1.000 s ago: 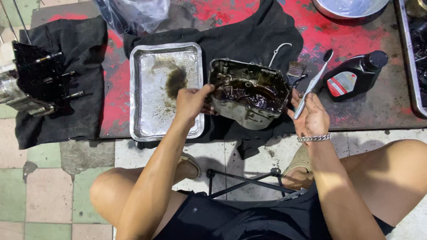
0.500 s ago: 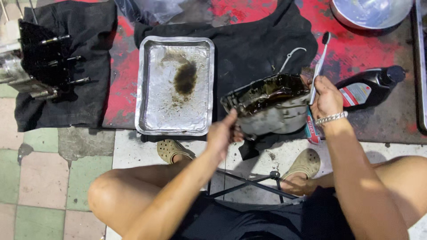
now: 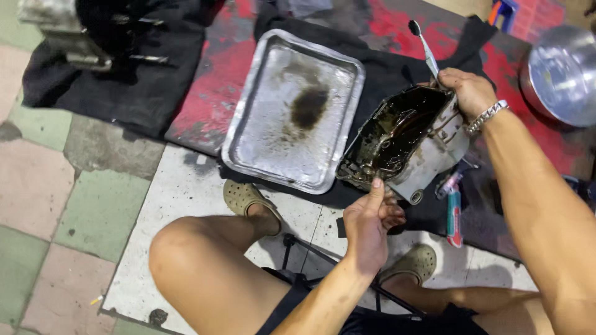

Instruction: The person cleans the inside of a metallic engine casing using a toothbrush and a metal scraper. They scrape out dark sludge and deposit it into a nearby metal tray, then use the toothbrush to scrub the interior surfaces.

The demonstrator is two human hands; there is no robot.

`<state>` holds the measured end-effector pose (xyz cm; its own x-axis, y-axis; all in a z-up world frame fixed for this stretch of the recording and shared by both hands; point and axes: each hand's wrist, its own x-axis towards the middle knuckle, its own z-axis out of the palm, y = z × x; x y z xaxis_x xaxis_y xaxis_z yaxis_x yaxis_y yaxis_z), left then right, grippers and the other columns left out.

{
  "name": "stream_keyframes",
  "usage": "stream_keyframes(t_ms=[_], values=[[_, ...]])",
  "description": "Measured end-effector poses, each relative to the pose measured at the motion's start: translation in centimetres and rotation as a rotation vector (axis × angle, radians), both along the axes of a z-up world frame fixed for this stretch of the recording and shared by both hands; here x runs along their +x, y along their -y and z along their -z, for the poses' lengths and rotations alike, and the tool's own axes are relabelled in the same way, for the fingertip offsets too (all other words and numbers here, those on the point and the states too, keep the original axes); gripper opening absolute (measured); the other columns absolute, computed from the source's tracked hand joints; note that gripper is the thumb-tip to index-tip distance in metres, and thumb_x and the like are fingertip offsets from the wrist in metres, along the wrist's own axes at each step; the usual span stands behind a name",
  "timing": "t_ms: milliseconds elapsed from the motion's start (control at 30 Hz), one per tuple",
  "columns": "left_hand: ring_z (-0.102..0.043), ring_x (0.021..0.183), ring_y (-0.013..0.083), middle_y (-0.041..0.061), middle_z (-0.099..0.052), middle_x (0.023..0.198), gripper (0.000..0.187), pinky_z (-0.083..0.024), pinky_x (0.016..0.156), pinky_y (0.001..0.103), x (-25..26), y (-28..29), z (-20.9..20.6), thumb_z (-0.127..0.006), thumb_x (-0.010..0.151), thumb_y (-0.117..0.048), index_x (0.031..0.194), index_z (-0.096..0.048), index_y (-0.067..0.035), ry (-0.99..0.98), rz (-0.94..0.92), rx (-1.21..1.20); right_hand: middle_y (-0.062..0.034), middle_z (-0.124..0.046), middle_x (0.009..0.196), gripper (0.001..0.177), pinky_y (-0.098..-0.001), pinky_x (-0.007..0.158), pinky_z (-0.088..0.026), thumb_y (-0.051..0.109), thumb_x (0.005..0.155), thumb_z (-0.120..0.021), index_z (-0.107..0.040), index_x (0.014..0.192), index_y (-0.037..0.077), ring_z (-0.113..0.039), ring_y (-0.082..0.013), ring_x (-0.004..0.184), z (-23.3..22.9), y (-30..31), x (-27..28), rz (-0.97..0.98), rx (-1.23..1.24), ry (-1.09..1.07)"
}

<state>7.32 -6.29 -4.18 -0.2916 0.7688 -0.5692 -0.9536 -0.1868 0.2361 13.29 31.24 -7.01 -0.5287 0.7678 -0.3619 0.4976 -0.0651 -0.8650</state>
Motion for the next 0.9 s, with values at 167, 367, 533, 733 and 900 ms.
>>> stream_keyframes(t_ms=[167, 367, 533, 733, 900], values=[[-0.062, 0.063, 0.013, 0.004, -0.063, 0.076, 0.041, -0.052, 0.058, 0.026, -2.3, 0.2, 1.2, -0.065, 0.103, -0.041, 0.092, -0.064, -0.002, 0.109, -0.131, 0.067, -0.0073, -0.07, 0.116, 0.027, -0.0296, 0.095, -0.047, 0.022, 0.105, -0.06, -0.066, 0.123, 0.002, -0.062, -0.0167, 0.105, -2.4, 0.3, -9.3, -0.197, 0.289, 0.266], [-0.06, 0.067, 0.014, 0.006, -0.06, 0.083, 0.045, -0.051, 0.059, 0.027, -4.5, 0.2, 3.8, -0.064, 0.105, -0.045, 0.098, -0.06, -0.001, 0.259, -0.246, 0.156, -0.0132, -0.068, 0.125, 0.043, -0.0331, 0.096, -0.046, 0.03, 0.105, -0.062, -0.061, 0.138, 0.002, -0.061, -0.0196, 0.109, -4.8, 3.7, -19.1, -0.3, 0.415, 0.536], [-0.061, 0.069, 0.0146, 0.007, -0.06, 0.086, 0.05, -0.052, 0.061, 0.028, -5.5, 0.5, 5.0, -0.061, 0.106, -0.05, 0.101, -0.059, 0.0, 0.274, -0.313, 0.207, -0.0177, -0.07, 0.125, 0.046, -0.0404, 0.094, -0.047, 0.035, 0.107, -0.057, -0.063, 0.14, 0.004, -0.063, -0.0262, 0.104, -6.3, 8.1, -25.2, -0.389, 0.533, 0.738], [-0.059, 0.075, 0.015, 0.007, -0.059, 0.09, 0.052, -0.053, 0.068, 0.03, -5.8, 1.0, 5.2, -0.057, 0.105, -0.054, 0.102, -0.057, -0.003, 0.314, -0.3, 0.203, -0.0214, -0.066, 0.131, 0.047, -0.0518, 0.098, -0.047, 0.038, 0.109, -0.045, -0.06, 0.142, 0.01, -0.066, -0.0392, 0.113, -7.2, 13.6, -29.9, -0.437, 0.611, 1.019], [-0.054, 0.08, 0.0135, 0.006, -0.057, 0.097, 0.053, -0.049, 0.073, 0.027, -5.4, 1.0, 5.7, -0.054, 0.108, -0.057, 0.105, -0.057, -0.004, 0.398, -0.34, 0.34, -0.0266, -0.057, 0.14, 0.051, -0.0515, 0.106, -0.039, 0.038, 0.105, -0.048, -0.062, 0.135, -0.001, -0.053, -0.0433, 0.128, -3.3, 11.4, -32.2, -0.674, 0.841, 0.982]])
